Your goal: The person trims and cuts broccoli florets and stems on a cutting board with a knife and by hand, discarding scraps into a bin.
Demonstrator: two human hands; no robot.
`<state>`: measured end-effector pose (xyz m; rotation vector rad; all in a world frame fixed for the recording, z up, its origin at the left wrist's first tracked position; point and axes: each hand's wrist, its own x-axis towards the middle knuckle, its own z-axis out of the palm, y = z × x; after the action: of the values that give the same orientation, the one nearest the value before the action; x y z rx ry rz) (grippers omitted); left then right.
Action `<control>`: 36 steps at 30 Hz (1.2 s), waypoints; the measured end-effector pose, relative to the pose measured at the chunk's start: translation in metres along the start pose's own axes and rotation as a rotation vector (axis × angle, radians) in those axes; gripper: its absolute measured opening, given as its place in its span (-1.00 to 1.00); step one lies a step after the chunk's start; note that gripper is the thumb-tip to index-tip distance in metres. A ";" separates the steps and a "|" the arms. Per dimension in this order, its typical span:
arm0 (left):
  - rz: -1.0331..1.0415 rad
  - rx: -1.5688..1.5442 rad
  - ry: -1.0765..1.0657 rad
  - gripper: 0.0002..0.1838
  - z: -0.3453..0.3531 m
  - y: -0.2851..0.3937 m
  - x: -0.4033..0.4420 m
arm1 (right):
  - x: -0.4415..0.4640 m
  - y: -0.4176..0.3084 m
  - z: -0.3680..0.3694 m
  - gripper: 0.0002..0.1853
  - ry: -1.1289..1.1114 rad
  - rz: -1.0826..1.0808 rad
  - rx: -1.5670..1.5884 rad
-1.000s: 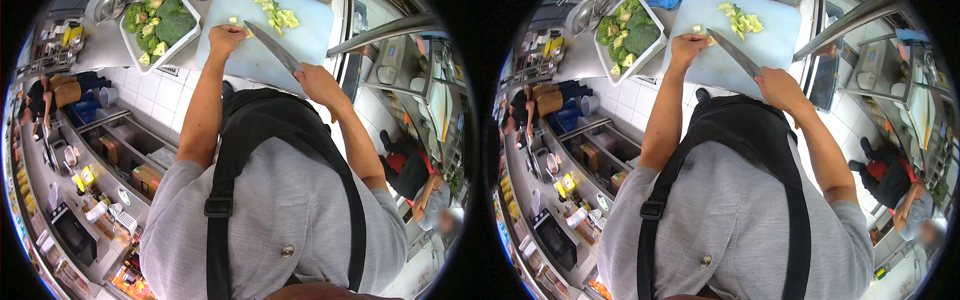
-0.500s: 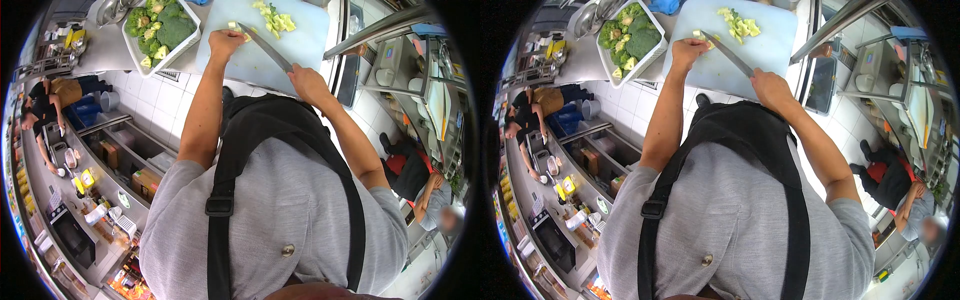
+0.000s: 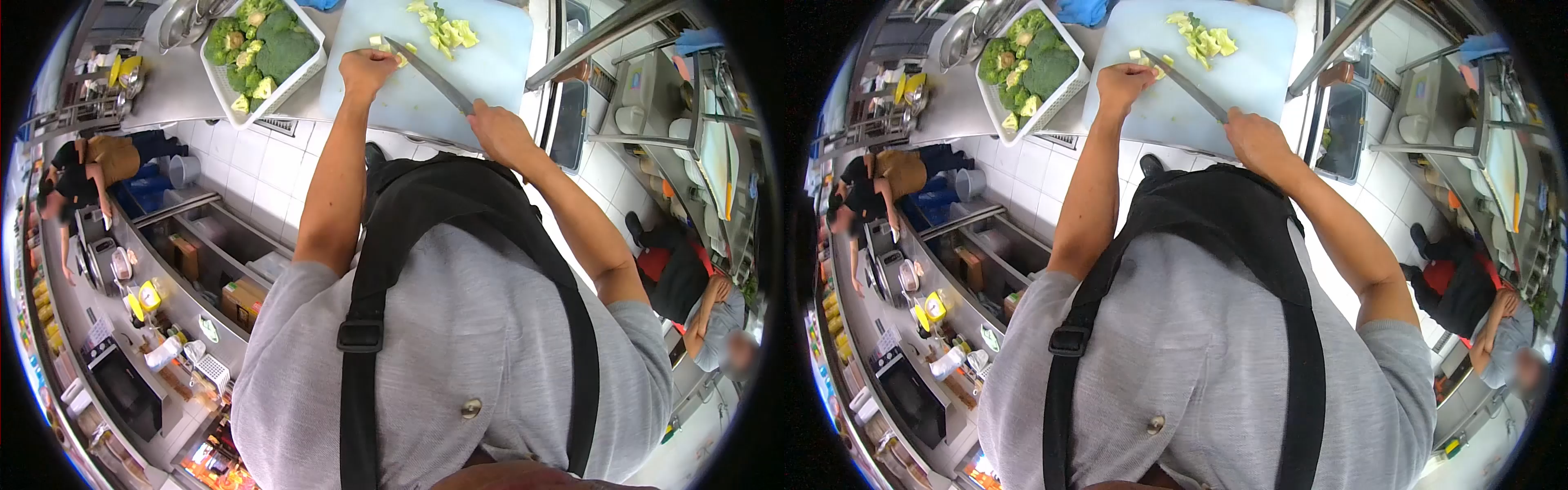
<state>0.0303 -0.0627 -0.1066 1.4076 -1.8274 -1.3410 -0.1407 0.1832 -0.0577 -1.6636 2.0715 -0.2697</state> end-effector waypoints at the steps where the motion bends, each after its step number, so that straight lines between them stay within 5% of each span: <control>1: 0.015 0.014 0.009 -0.81 -0.001 0.003 -0.002 | 0.004 0.000 -0.007 -0.68 -0.028 0.004 -0.024; 7: 0.140 0.548 0.011 -0.69 -0.013 0.029 -0.019 | -0.009 0.003 -0.074 -0.63 0.085 0.059 0.112; 10: 0.426 0.390 0.156 -0.68 -0.004 0.029 -0.010 | -0.018 -0.002 -0.079 -0.60 -0.005 0.212 0.328; 13: 0.372 0.351 0.024 -0.66 0.004 0.026 -0.007 | -0.022 0.005 -0.060 -0.58 -0.054 0.266 0.545; 19: -0.160 0.038 -0.074 -0.69 0.002 0.020 -0.025 | -0.044 0.010 -0.033 -0.57 -0.181 0.327 0.765; 36: -0.200 -0.026 -0.144 -0.74 0.003 0.020 -0.015 | -0.048 0.003 -0.017 -0.56 -0.234 0.328 0.768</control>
<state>0.0240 -0.0473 -0.0869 1.5492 -1.7893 -1.5969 -0.1438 0.2277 -0.0328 -0.8429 1.7072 -0.6277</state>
